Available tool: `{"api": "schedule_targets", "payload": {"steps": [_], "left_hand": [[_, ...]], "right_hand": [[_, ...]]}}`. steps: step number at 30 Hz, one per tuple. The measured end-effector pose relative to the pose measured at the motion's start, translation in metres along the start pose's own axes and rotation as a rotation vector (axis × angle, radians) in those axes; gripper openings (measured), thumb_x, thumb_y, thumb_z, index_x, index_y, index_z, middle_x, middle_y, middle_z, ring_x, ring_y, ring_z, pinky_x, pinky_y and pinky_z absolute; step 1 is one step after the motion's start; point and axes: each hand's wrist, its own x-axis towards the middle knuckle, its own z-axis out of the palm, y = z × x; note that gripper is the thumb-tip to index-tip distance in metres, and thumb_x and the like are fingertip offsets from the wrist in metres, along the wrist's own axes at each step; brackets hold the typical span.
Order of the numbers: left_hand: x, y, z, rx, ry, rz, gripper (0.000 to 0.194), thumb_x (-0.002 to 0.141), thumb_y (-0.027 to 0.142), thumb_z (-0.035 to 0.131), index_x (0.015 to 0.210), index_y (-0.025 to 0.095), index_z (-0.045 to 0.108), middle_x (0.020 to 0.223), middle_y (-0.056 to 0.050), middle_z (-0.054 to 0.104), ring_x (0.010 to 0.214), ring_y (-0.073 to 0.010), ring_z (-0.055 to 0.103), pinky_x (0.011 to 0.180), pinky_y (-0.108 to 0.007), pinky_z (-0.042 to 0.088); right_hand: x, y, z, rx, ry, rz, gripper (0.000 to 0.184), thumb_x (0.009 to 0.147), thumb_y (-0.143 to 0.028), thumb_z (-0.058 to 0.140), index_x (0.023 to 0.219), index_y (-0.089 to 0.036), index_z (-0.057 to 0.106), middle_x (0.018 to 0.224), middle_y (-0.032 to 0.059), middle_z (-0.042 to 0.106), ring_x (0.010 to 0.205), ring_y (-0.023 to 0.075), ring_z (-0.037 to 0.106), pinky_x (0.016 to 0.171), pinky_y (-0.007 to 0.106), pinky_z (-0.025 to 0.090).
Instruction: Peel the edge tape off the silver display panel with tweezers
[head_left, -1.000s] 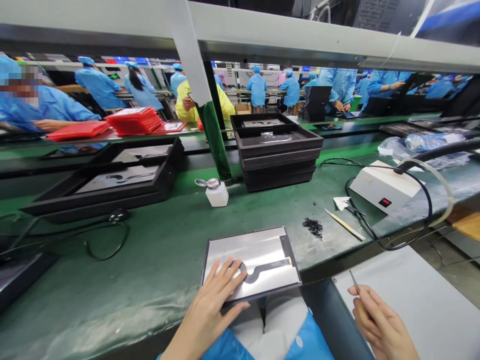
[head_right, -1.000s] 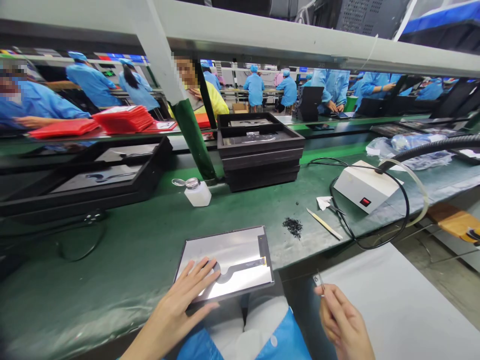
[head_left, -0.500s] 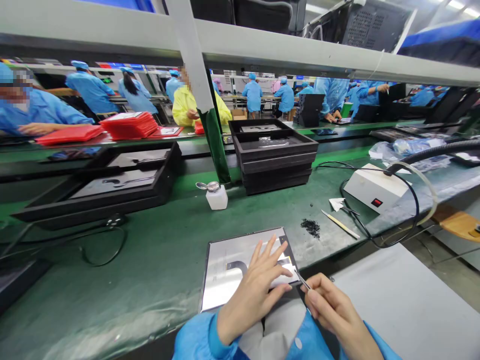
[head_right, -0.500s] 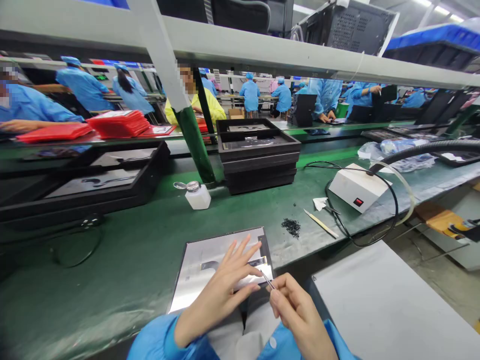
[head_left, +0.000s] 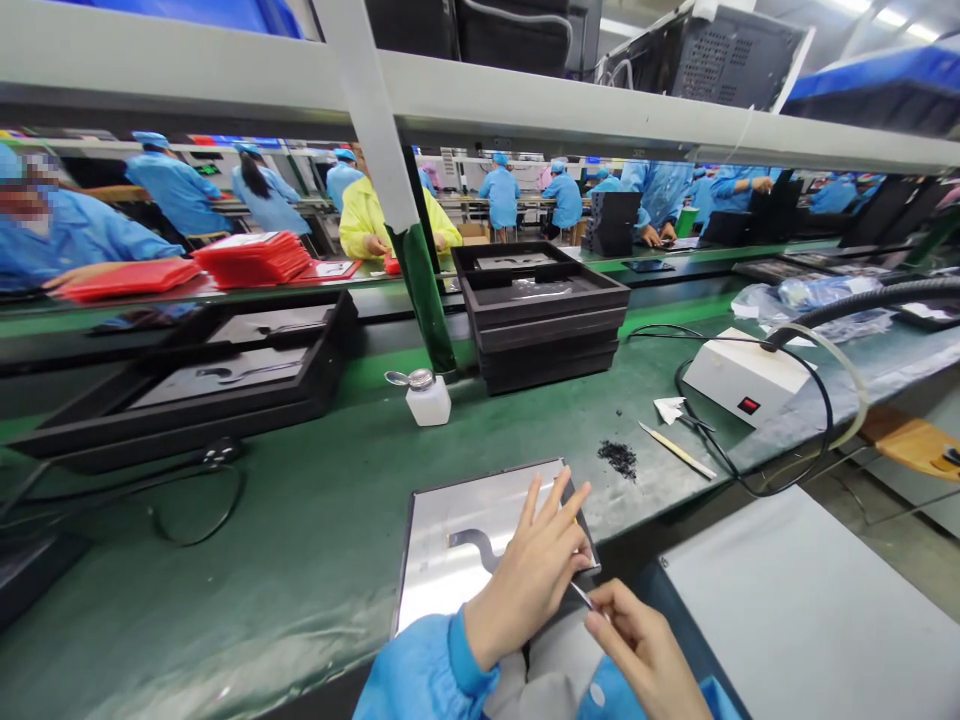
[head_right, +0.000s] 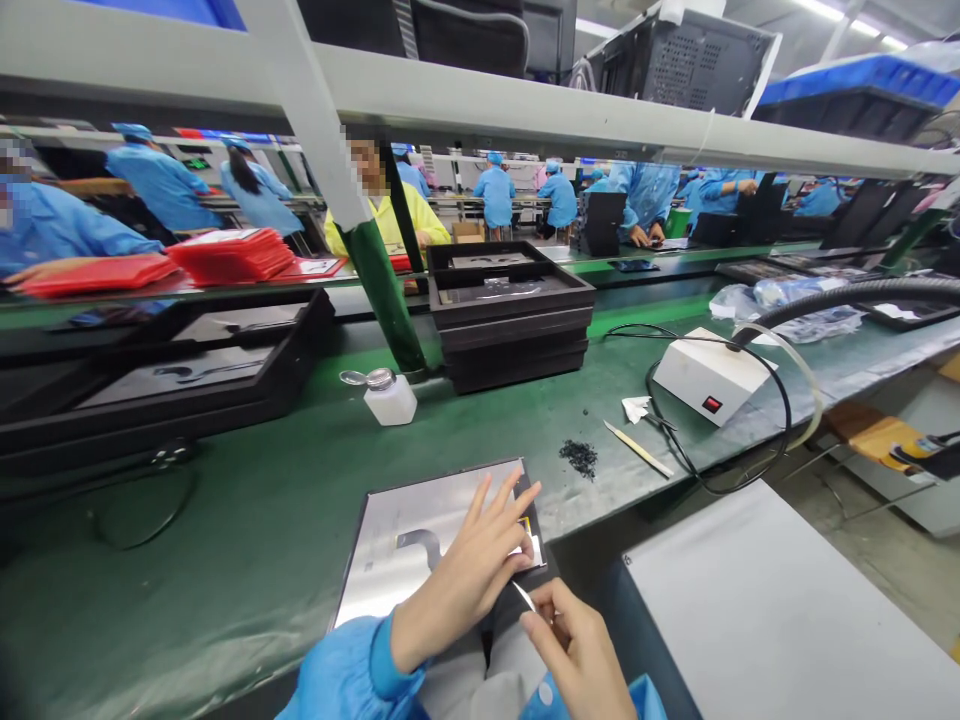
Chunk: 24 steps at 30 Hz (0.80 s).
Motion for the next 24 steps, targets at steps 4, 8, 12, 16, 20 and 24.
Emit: {"api": "schedule_targets", "payload": {"steps": [4, 8, 12, 16, 20, 24], "left_hand": [[-0.003, -0.005, 0.004, 0.055, -0.004, -0.033, 0.023, 0.093, 0.003, 0.038, 0.081, 0.016, 0.052, 0.15, -0.018, 0.043, 0.148, -0.0324, 0.012, 0.115, -0.065, 0.027], [-0.023, -0.004, 0.005, 0.15, 0.04, -0.049, 0.022, 0.091, 0.001, 0.041, 0.079, 0.016, 0.051, 0.154, -0.018, 0.035, 0.148, -0.0346, 0.011, 0.112, -0.066, 0.029], [-0.04, 0.006, 0.011, 0.226, 0.091, 0.01, 0.015, 0.091, 0.006, 0.049, 0.081, 0.016, 0.053, 0.157, -0.017, 0.029, 0.148, -0.0377, 0.012, 0.115, -0.069, 0.013], [-0.024, 0.011, 0.013, 0.235, 0.037, 0.121, 0.017, 0.093, 0.005, 0.043, 0.084, 0.015, 0.054, 0.156, -0.02, 0.031, 0.148, -0.0364, 0.013, 0.116, -0.069, 0.01], [0.005, -0.004, 0.013, 0.132, -0.008, 0.158, 0.016, 0.094, 0.01, 0.046, 0.082, 0.017, 0.054, 0.15, -0.018, 0.042, 0.148, -0.033, 0.013, 0.115, -0.068, 0.016], [0.009, -0.016, 0.009, 0.041, -0.06, 0.07, 0.014, 0.091, 0.009, 0.052, 0.081, 0.018, 0.055, 0.149, -0.013, 0.045, 0.148, -0.0327, 0.015, 0.114, -0.069, 0.02]], "right_hand": [[0.009, 0.008, 0.002, 0.212, -0.047, 0.082, 0.047, 0.08, -0.064, 0.065, 0.077, -0.017, 0.062, 0.057, -0.0074, 0.039, 0.05, 0.0092, 0.03, 0.048, 0.023, 0.022], [0.014, 0.023, 0.006, 0.405, -0.09, 0.198, 0.053, 0.077, -0.07, 0.063, 0.077, -0.017, 0.061, 0.047, -0.0114, 0.035, 0.038, 0.0043, 0.015, 0.039, 0.021, 0.011], [0.016, 0.034, 0.014, 0.488, -0.09, 0.2, 0.054, 0.073, -0.073, 0.066, 0.075, -0.02, 0.054, 0.038, -0.0147, 0.03, 0.034, 0.0038, 0.013, 0.034, 0.02, 0.009], [0.014, 0.03, 0.016, 0.444, -0.064, 0.165, 0.055, 0.073, -0.074, 0.065, 0.072, -0.022, 0.048, 0.043, -0.0125, 0.037, 0.034, 0.0032, 0.016, 0.035, 0.02, 0.01], [0.013, 0.026, 0.011, 0.377, -0.038, 0.126, 0.054, 0.078, -0.07, 0.062, 0.065, -0.019, 0.049, 0.05, -0.0091, 0.039, 0.039, 0.0032, 0.02, 0.038, 0.02, 0.011], [0.016, 0.038, 0.01, 0.451, -0.081, 0.144, 0.053, 0.074, -0.071, 0.066, 0.073, -0.02, 0.053, 0.041, -0.0139, 0.032, 0.034, 0.0027, 0.014, 0.034, 0.02, 0.009]]}}
